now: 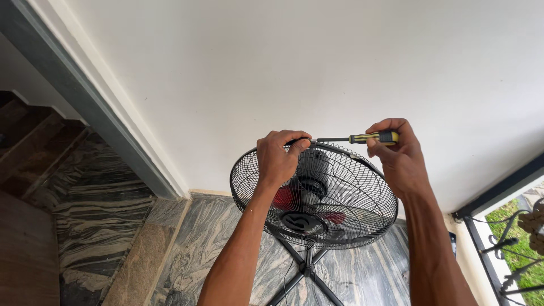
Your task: The person disassembles a standing fan by removing the front grille, fan blades, and rear grille using a screwdriver. The components are placed on the floor and a nearby ledge.
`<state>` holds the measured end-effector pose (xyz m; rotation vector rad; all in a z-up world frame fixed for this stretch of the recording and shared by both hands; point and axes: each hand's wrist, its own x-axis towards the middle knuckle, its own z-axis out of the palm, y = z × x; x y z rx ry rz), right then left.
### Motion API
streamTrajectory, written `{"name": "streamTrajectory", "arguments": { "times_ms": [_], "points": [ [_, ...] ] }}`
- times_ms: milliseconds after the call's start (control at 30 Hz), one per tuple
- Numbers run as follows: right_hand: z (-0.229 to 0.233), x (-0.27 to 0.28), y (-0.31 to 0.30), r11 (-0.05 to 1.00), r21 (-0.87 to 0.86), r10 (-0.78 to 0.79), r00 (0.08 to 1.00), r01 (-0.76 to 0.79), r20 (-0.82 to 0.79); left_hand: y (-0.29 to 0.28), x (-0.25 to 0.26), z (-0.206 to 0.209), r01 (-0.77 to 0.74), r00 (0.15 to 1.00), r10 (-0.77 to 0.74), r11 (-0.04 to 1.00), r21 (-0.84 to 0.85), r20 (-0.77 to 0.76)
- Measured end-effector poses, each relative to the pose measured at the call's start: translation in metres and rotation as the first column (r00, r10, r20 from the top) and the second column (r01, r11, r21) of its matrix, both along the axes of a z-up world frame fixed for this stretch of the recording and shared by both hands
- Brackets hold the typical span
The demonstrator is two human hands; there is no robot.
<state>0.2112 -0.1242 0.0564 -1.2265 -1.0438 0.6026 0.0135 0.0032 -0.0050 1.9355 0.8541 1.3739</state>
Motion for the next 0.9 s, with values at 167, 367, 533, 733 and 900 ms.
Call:
{"name": "streamTrajectory", "arguments": {
  "times_ms": [167,367,533,733,900],
  "points": [
    [0.003,-0.004,0.005,0.939,-0.247,-0.201,0.966,0.237,0.164,0.0,0.0,-0.001,-0.004,1.0,0.005,0.999,0.044,-0.01],
    [-0.008,0.009,0.003,0.999,-0.032,0.028,0.998,-0.027,0.054,0.002,0.0,-0.002,0.002,1.0,-0.002,1.0,0.017,-0.019],
    [-0.013,-0.001,0.007,0.939,-0.156,-0.286,0.947,0.307,0.146,0.005,0.002,-0.004,-0.001,1.0,0.002,0.998,0.056,-0.019],
    [0.0,-0.013,-0.01,0.995,0.099,-0.009,1.0,0.011,-0.02,0.006,0.0,-0.005,-0.002,0.999,0.005,0.998,0.066,-0.048],
    [-0.012,-0.02,-0.005,0.921,-0.128,-0.336,0.916,0.369,0.221,0.004,0.0,-0.007,-0.019,0.999,0.024,0.994,0.104,-0.041]
  ]
}}
